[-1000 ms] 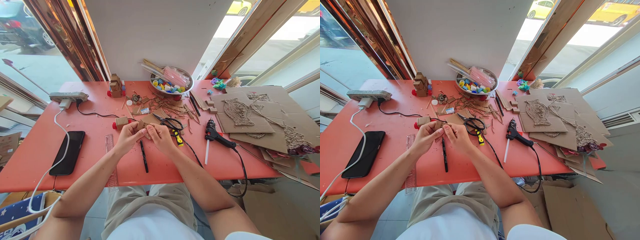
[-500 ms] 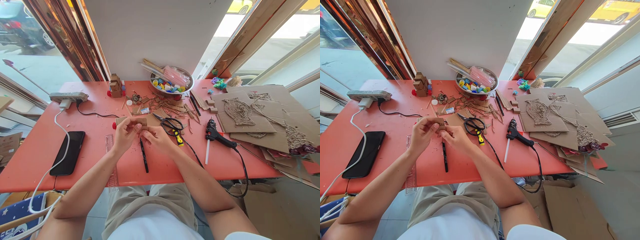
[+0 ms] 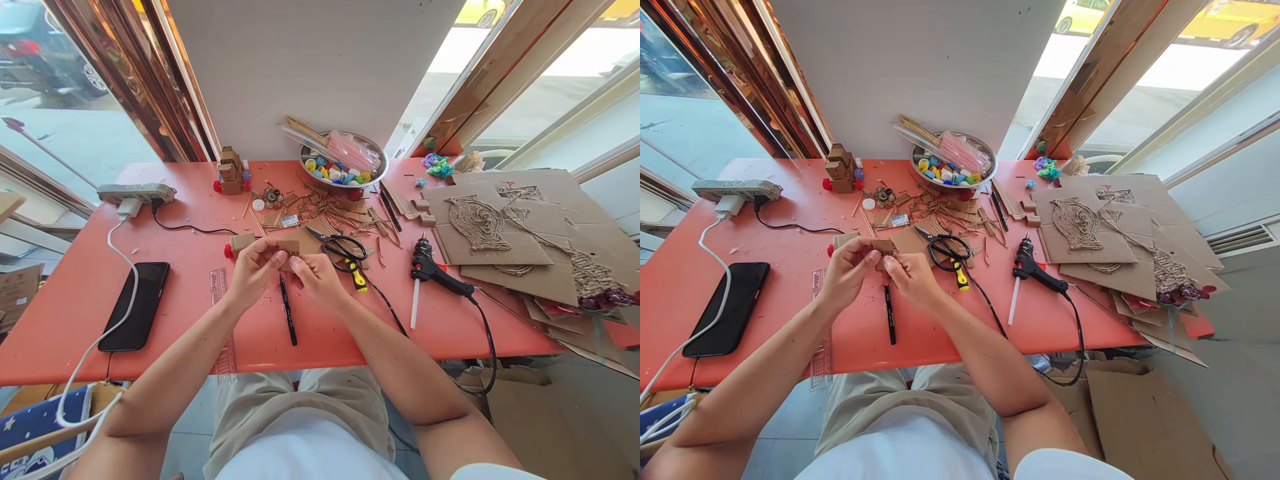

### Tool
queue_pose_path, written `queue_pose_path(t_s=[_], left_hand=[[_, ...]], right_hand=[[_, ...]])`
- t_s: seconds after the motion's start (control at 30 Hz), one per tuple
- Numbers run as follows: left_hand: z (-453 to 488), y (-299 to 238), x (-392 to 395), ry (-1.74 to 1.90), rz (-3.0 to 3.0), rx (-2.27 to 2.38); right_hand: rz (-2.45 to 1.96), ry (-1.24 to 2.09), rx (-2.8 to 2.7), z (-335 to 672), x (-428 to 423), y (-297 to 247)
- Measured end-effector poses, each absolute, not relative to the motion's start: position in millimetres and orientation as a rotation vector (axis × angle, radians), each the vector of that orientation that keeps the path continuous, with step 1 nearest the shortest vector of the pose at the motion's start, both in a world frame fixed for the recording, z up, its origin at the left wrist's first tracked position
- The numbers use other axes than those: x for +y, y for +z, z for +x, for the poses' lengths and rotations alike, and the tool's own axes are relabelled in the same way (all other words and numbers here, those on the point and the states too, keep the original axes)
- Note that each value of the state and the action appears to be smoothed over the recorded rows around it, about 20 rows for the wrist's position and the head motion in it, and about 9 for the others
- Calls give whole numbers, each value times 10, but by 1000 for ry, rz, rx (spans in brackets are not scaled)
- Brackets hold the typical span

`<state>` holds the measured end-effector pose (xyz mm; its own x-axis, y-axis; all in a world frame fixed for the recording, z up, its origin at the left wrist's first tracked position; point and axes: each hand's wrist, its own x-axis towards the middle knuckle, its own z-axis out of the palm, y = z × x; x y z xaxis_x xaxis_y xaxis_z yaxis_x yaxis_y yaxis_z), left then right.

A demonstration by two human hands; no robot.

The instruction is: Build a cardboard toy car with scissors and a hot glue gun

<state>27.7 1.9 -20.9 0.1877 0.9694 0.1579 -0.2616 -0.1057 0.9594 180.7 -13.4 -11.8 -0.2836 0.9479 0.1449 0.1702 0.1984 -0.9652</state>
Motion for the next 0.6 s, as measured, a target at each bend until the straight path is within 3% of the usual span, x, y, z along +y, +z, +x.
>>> queue_pose_path(t_s=[0.27, 0.6], left_hand=[[282, -203, 3, 1132, 1161, 747], [314, -235, -37, 1230, 1183, 781]], right_hand=[[-1057, 1215, -1615, 1783, -116, -130], [-1038, 1244, -1549, 1753, -160, -159]])
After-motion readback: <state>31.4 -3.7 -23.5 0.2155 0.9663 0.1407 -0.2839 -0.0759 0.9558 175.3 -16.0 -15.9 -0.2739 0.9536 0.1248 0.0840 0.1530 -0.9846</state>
